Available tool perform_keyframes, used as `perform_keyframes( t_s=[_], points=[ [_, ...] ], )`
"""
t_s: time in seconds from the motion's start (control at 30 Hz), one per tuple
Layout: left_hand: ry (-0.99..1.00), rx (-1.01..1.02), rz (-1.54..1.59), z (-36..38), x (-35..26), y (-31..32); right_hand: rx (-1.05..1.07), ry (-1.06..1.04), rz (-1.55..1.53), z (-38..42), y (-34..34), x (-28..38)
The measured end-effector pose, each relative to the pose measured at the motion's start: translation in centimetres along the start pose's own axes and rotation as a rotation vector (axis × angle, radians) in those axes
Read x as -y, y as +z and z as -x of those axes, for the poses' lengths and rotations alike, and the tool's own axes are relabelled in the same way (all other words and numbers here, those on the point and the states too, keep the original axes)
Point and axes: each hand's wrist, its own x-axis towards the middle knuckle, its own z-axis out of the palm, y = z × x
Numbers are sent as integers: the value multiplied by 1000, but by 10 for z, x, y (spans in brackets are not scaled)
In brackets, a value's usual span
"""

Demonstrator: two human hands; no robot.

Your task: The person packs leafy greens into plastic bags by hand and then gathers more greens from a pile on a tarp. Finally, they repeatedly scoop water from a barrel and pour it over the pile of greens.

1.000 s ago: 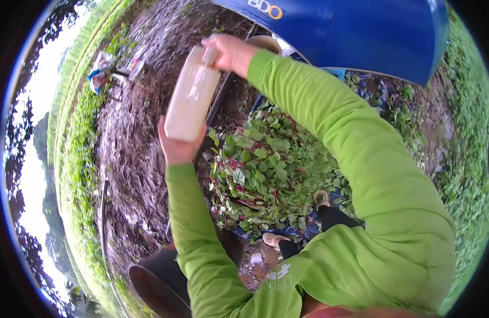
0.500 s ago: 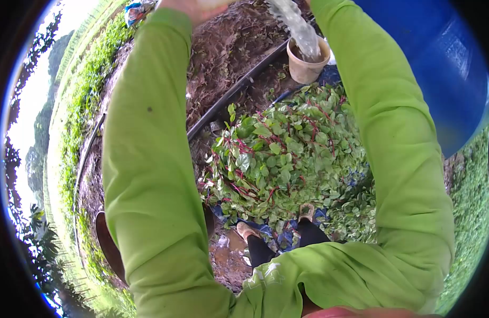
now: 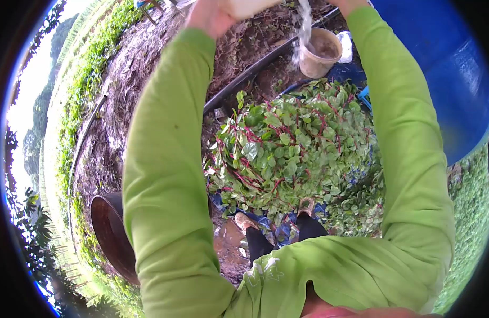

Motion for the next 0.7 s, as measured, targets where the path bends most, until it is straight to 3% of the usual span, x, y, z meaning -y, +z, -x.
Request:
perform_keyframes(
  t_s=[0.07, 0.1, 0.13, 0.17, 0.2, 0.23, 0.27, 0.3, 0.37, 0.4, 0.47, 0.53, 0.57, 0.6, 0.7],
  points=[
    [34, -72, -87, 56, 18, -20, 115, 92, 120, 14, 10, -19],
    [-13, -160, 4, 84, 27, -27, 209, 151, 174, 24, 13, -31],
    [-51, -103, 143, 117, 35, -43, 303, 213, 227, 36, 18, -42],
    [-90, -121, 152, 146, 41, -57, 270, 161, 272, 59, 39, -66],
    [-109, -152, 107, 181, 46, -79, 290, 336, 282, 60, 44, -84],
    [-121, -206, 23, 229, 55, -107, 276, 242, 321, 61, 51, -123],
    [-134, -268, -59, 280, 61, -134, 440, 266, 153, 46, 60, -161],
    [-141, -334, -151, 334, 64, -160, 387, 246, 148, 99, 104, -184],
    [-52, -638, -404, 442, 47, -184, 380, 90, 313, 143, 163, -249],
    [21, -793, -646, 493, 25, -174, 478, 142, 308, 166, 198, -278],
    [122, -1073, -1543, 608, -14, -189, 630, 188, 275, 198, 261, -345],
    [-29, -1409, -1972, 710, -53, -182, 841, 248, 158, 226, 332, -421],
    [-145, -1524, -2036, 766, -62, -190, 905, 254, 131, 244, 367, -460],
    [-263, -1638, -2093, 816, -68, -200, 970, 255, 105, 262, 404, -499],
    [-878, -1898, -1962, 923, -61, -219, 1053, 178, 271, 310, 490, -641]
  ],
)
